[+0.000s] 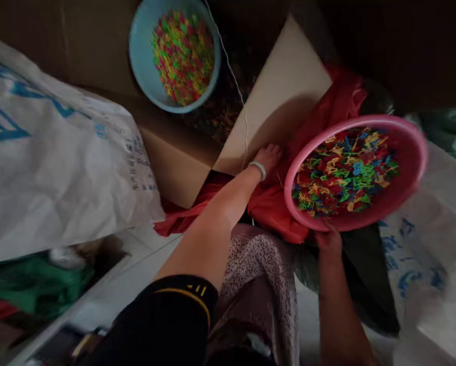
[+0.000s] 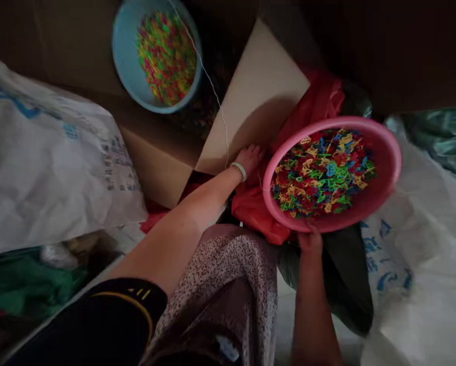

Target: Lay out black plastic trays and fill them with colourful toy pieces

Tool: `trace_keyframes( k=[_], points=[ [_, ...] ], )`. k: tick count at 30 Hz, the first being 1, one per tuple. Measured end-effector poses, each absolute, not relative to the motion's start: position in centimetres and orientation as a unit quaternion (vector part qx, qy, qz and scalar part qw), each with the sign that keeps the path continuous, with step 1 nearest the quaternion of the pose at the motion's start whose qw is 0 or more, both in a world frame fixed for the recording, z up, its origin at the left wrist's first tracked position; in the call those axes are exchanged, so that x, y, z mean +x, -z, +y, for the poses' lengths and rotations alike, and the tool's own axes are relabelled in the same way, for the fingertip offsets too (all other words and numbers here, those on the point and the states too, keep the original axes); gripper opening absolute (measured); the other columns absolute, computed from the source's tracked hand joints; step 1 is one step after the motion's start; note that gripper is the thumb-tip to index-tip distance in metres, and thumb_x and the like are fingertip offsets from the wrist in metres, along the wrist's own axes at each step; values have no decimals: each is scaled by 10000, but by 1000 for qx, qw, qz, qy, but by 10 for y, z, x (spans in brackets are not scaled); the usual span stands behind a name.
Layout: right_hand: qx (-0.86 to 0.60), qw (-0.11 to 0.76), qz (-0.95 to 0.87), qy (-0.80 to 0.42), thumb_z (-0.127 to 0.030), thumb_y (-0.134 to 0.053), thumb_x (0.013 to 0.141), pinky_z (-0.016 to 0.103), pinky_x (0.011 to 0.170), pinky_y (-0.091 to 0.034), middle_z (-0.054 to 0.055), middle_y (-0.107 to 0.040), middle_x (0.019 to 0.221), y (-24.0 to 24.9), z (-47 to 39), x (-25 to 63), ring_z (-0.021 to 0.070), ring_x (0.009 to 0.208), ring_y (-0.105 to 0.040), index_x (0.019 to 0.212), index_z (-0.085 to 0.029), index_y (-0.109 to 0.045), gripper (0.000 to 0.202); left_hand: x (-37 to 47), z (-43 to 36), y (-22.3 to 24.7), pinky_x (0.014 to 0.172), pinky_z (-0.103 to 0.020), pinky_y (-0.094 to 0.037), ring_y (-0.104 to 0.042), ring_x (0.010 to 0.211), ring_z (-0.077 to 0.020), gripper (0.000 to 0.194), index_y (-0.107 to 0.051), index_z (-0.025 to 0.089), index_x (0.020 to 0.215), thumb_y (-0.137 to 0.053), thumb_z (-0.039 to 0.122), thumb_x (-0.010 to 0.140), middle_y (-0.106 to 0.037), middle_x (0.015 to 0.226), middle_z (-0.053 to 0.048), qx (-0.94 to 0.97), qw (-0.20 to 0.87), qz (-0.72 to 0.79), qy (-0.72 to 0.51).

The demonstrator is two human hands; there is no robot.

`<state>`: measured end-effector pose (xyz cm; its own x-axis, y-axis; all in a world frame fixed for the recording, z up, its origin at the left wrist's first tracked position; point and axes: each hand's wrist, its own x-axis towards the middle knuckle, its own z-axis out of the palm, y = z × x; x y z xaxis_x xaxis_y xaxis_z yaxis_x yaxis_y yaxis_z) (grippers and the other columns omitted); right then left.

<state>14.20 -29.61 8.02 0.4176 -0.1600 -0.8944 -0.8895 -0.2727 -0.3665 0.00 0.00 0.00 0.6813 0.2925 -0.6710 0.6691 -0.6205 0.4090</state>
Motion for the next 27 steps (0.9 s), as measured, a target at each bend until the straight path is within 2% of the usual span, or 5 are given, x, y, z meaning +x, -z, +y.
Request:
trace_keyframes(
  k=[5,8,13,18,27],
  points=[
    [-717,466,362,-371,-149,-665,568,317,901,-517,-50,-688,760,-85,-315,129,126,778,-642,736,-195,-633,177,25,1,9,853,-405,-492,-462,1217,-308,566,-248,169,1512,-316,177,951,-281,1537,-183,877,318,262,249],
    [-725,455,354,-378,-186,-684,586,308,902,-526,-59,-708,814,-98,-325,122,129,822,-650,766,-223,-657,186,37,2,25,780,-429,-511,-514,1158,-323,609,-261,221,1516,-311,120,917,-133,1601,-154,876,306,257,268],
    [-736,425,387,-358,-220,-708,592,351,963,-521,-45,-729,898,-126,-339,103,159,907,-668,798,-249,-690,209,36,2,49,936,-437,-453,-490,1239,-288,569,-500,175,1380,-254,28,889,-391,1496,-154,901,311,184,242],
    [-741,413,386,-362,-233,-713,633,424,1081,-441,-46,-716,1045,-147,-356,80,179,1053,-642,946,-285,-703,318,23,10,63,864,-405,-470,-542,1137,-281,411,-570,129,1260,-357,101,909,-425,1430,-203,885,371,188,210],
    [-725,414,410,-367,-219,-713,642,488,1135,-356,-38,-669,1185,-166,-364,60,196,1179,-581,1054,-293,-691,419,36,38,62,887,-259,-468,-591,963,-163,260,-703,105,880,-498,0,759,-636,995,-81,829,507,177,158]
  ],
)
